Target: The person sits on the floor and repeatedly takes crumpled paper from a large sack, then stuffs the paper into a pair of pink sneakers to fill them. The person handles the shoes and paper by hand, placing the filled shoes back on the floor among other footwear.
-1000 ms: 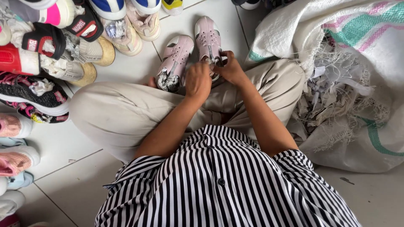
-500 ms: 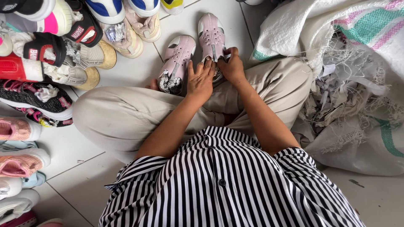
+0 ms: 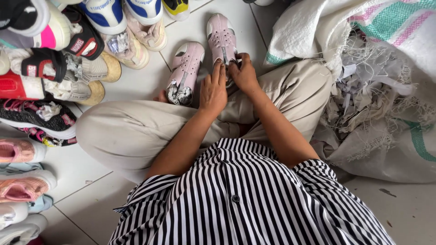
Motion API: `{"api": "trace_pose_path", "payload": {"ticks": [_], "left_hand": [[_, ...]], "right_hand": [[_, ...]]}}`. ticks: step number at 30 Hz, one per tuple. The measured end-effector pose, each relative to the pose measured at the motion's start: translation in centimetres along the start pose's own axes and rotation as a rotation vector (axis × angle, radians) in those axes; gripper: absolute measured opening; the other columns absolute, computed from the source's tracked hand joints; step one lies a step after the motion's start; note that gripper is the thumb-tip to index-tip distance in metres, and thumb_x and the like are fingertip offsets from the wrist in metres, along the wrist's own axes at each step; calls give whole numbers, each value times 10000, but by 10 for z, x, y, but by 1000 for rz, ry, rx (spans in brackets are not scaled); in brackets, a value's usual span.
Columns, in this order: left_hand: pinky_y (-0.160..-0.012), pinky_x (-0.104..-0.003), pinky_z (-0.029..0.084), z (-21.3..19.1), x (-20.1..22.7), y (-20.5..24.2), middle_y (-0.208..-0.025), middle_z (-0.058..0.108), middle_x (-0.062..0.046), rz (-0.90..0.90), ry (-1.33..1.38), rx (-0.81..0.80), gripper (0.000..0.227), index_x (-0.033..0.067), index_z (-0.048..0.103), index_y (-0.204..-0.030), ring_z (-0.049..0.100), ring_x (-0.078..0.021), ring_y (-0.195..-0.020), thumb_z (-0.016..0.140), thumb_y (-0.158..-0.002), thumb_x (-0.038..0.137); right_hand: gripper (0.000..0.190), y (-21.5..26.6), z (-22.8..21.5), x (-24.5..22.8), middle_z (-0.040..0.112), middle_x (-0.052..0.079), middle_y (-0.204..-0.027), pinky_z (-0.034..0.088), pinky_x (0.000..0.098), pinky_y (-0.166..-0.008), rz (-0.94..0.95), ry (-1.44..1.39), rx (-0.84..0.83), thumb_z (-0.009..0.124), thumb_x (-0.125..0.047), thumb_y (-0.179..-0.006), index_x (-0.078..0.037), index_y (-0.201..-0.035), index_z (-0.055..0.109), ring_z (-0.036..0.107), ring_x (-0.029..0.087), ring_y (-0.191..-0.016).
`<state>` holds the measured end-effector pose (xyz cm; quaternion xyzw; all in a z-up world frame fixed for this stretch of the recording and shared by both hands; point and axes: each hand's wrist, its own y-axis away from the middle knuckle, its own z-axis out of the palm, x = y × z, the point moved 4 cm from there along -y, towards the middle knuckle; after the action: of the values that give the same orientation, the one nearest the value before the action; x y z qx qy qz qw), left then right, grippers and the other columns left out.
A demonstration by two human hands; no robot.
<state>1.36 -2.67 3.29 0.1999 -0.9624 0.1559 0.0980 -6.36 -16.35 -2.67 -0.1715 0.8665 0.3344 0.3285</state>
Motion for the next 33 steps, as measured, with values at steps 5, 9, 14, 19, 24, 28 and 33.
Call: {"api": "trace_pose_path", "payload": {"ticks": [5,9,14,19,24,28,33], "left_hand": [[-645,-447,619,20,-3,-5,-1407,469,-210,-13,184,-257,486,-11,526,-1375,683,-329,-850,589,-903,86],[-581,-506,594,59,-20,-4,-1195,632,-300,-38,289,-457,484,-22,464,-1344,699,-395,-749,514,-875,90],[-649,-593,579,80,-30,0,-1397,498,-368,-29,302,-521,499,-47,409,-1353,689,-482,-833,488,-874,66],[-657,-575,597,30,-18,-15,-1479,452,-325,-25,323,-488,519,9,398,-1393,688,-468,-892,451,-881,80],[-682,-553,590,-14,-1,-2,-1499,444,-307,39,221,-354,596,-42,340,-1517,670,-489,-985,438,-931,-3],[-654,-443,604,-18,11,-3,-1395,534,-207,141,68,-220,482,5,503,-1447,706,-367,-944,471,-967,29],[-822,-517,531,-27,74,-48,-1190,594,-169,377,216,-168,490,62,666,-1278,624,-394,-975,617,-799,-31]], "right_hand": [[428,-6,5,-8,582,249,-1260,538,615,-946,81,100,19,569,-381,-1014,-136,-1331,419,647,499,-1152],[395,-21,4,-20,628,202,-1238,550,594,-954,178,250,2,563,-306,-980,-141,-1308,418,672,463,-1162],[428,2,-19,-65,634,160,-1218,577,546,-931,132,313,10,566,-256,-968,-142,-1346,401,704,418,-1118],[584,-8,-13,-19,643,220,-1247,584,537,-956,150,30,-25,679,-461,-944,-97,-1319,418,692,420,-1160],[622,47,-58,-17,607,275,-1232,593,551,-871,-105,-466,151,801,-445,-891,-18,-1267,551,692,490,-1064],[218,85,-157,16,687,106,-844,666,381,-684,-288,-845,239,725,-208,-995,-32,-1111,672,740,213,-774],[223,125,-309,68,685,36,-1005,507,141,-672,-111,-328,534,585,93,-998,-67,-1126,676,572,73,-777]]}}
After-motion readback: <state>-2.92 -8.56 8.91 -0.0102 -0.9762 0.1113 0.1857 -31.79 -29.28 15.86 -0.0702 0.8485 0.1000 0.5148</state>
